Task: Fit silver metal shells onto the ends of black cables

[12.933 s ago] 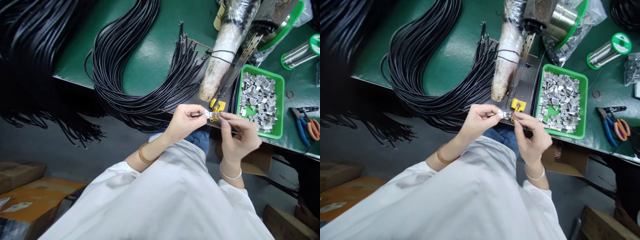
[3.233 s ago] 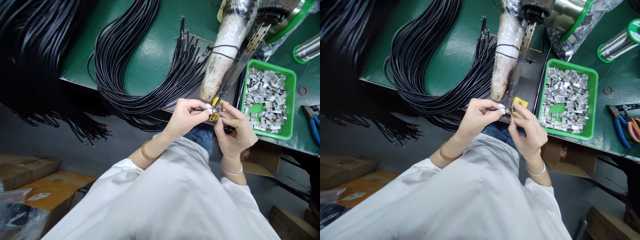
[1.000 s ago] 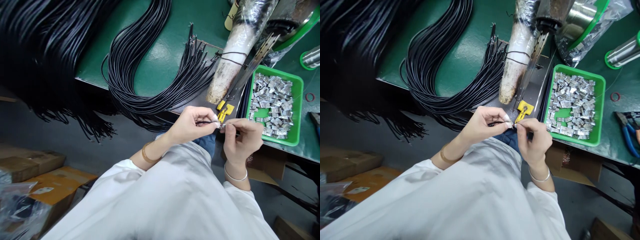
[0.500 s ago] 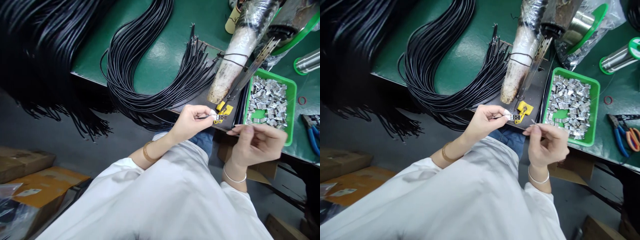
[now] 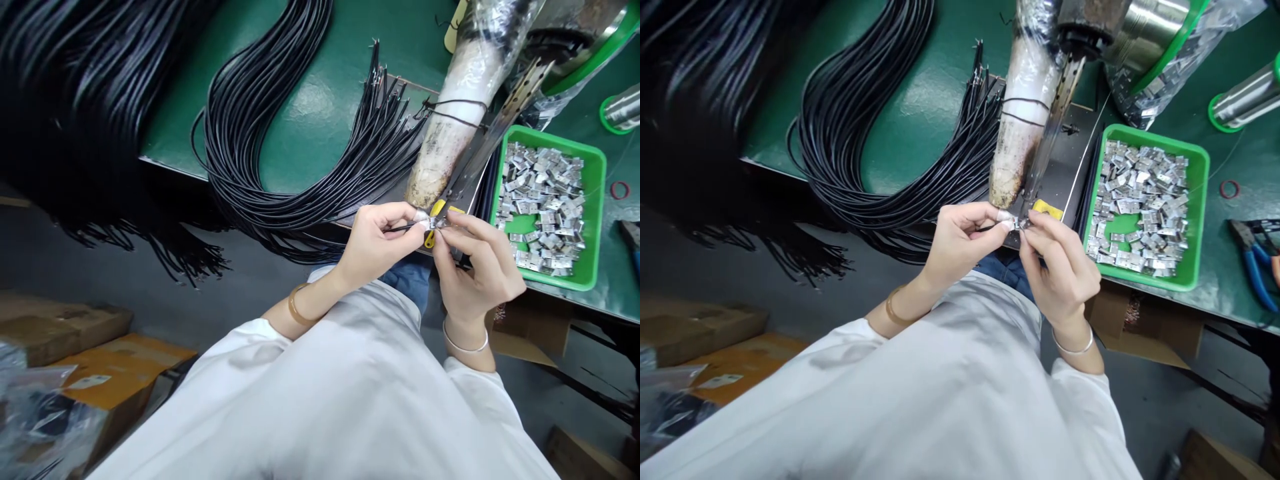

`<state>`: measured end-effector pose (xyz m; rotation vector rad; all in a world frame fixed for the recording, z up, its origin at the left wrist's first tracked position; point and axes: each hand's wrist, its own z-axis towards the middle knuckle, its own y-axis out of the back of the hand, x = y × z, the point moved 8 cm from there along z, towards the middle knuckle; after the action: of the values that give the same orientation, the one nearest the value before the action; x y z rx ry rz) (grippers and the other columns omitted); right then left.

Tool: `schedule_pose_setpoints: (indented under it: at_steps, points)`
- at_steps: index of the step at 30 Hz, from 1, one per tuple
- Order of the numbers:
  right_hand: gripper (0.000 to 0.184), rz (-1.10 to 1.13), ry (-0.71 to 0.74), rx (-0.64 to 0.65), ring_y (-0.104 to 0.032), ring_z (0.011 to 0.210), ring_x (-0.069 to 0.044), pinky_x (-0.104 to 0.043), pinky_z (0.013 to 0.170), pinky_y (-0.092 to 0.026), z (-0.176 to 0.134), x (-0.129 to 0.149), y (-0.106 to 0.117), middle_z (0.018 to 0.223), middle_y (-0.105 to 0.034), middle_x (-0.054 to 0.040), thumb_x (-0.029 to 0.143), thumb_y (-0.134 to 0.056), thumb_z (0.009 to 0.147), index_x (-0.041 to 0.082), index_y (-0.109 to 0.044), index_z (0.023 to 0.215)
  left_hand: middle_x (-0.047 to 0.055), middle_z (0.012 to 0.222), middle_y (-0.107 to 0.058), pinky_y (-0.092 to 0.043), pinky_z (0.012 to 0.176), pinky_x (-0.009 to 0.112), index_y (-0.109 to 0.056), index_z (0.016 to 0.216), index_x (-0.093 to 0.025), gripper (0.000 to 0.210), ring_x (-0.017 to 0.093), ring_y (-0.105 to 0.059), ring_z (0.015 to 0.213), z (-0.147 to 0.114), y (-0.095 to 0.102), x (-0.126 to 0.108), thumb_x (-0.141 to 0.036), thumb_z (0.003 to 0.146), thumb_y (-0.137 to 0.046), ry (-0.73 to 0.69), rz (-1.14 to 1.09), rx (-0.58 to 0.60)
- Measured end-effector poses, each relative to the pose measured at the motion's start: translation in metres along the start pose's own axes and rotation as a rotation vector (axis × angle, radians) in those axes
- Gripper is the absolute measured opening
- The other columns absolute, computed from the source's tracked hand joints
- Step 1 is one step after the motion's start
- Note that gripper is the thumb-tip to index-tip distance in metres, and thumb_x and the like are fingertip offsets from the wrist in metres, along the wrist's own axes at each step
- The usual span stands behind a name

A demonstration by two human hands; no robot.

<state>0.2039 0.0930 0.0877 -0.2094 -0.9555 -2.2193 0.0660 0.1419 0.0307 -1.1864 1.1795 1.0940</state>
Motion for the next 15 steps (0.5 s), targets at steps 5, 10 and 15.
schedule_pose_setpoints:
  at_steps: [5, 10, 15]
  points:
    - [0.019, 0.011, -0.008, -0.005, -0.077, 0.093, -0.020, -0.034, 0.079, -0.068, -0.001, 0.001, 0.002, 0.112, -0.077, -0.0039, 0.011, -0.074, 0.083, 0.023, -0.068, 0.095, -0.005, 0.054, -0.040, -0.022, 0.045, 0.019, -0.068, 0.070, -0.013, 0.017, 0.004, -0.030, 0.051, 0.000, -0.001, 0.001, -0.027, 0.079, -0.070, 0.010, -0.007, 0.018]
    - [0.018, 0.020, -0.031, 0.015, -0.078, 0.091, -0.019, -0.030, 0.077, -0.066, -0.005, -0.002, 0.000, 0.108, -0.079, -0.0044, 0.009, -0.074, 0.082, 0.022, -0.064, 0.091, -0.004, 0.057, -0.042, -0.027, 0.048, 0.019, -0.067, 0.071, -0.013, 0.019, 0.005, -0.033, 0.054, -0.002, -0.006, 0.012, -0.028, 0.082, -0.068, 0.058, -0.027, 0.067]
    - [0.018, 0.145, -0.143, 0.039, -0.078, 0.090, -0.020, -0.031, 0.071, -0.065, -0.011, -0.017, 0.007, 0.101, -0.079, -0.0044, 0.012, -0.070, 0.087, 0.022, -0.064, 0.100, -0.005, 0.058, -0.040, -0.020, 0.047, 0.020, -0.069, 0.077, -0.013, 0.019, 0.005, -0.026, 0.052, -0.006, -0.008, 0.013, -0.030, 0.084, -0.066, 0.057, 0.029, 0.106]
